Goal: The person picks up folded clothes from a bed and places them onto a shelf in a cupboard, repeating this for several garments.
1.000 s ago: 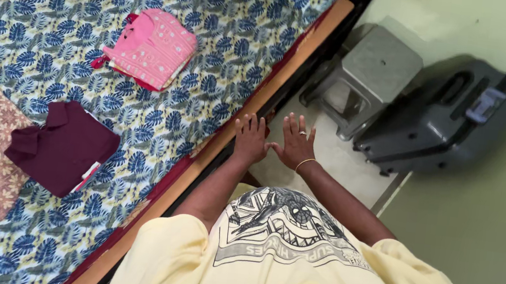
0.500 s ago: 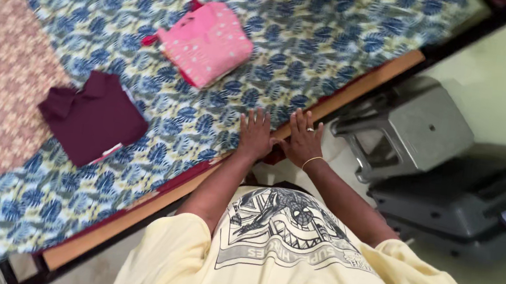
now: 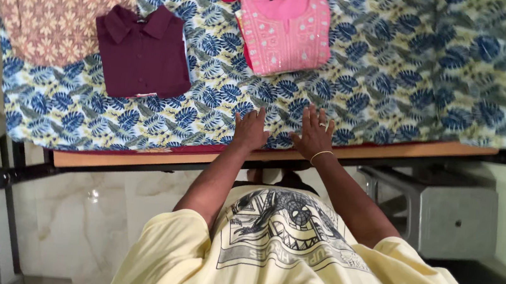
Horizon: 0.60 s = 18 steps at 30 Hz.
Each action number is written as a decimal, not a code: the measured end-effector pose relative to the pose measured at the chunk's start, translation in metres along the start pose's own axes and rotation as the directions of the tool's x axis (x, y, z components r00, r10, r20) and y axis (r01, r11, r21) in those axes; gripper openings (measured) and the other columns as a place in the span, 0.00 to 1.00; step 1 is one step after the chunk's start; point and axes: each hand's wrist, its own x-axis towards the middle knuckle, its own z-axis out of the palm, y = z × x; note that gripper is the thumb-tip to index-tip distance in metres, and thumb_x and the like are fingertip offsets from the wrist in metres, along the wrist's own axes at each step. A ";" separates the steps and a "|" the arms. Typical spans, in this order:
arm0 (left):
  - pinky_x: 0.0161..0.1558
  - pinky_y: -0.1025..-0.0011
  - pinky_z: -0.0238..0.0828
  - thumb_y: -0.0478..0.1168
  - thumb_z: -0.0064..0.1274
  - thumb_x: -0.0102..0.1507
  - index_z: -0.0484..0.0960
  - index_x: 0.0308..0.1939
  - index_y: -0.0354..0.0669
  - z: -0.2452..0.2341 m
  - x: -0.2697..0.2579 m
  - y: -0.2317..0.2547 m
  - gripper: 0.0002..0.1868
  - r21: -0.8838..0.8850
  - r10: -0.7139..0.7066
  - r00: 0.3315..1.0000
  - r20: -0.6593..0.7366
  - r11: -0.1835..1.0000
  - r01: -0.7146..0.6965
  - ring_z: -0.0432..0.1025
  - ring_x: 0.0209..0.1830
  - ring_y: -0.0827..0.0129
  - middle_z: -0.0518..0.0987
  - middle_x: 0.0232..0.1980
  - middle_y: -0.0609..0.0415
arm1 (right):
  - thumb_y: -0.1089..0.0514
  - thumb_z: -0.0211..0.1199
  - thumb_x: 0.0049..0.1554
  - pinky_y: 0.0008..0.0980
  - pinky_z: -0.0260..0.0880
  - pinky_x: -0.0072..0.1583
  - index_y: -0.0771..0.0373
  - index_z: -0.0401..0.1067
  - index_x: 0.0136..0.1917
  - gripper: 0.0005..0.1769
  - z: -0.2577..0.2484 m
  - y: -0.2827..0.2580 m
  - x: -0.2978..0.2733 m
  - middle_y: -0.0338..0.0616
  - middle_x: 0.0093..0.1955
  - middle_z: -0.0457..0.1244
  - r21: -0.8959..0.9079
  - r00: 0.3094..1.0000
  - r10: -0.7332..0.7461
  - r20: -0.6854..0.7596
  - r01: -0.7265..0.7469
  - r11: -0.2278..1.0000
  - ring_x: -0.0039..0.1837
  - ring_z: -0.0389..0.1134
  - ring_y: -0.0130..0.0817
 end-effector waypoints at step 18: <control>0.69 0.57 0.60 0.55 0.66 0.60 0.50 0.73 0.22 0.107 0.238 -0.075 0.54 -0.628 -0.536 0.792 -0.293 0.733 0.263 0.63 0.71 0.37 0.63 0.71 0.21 | 0.45 0.64 0.59 0.47 0.66 0.67 0.69 0.57 0.74 0.40 0.038 0.129 0.239 0.64 0.68 0.63 0.623 0.990 0.036 -0.138 0.059 0.780 0.67 0.66 0.58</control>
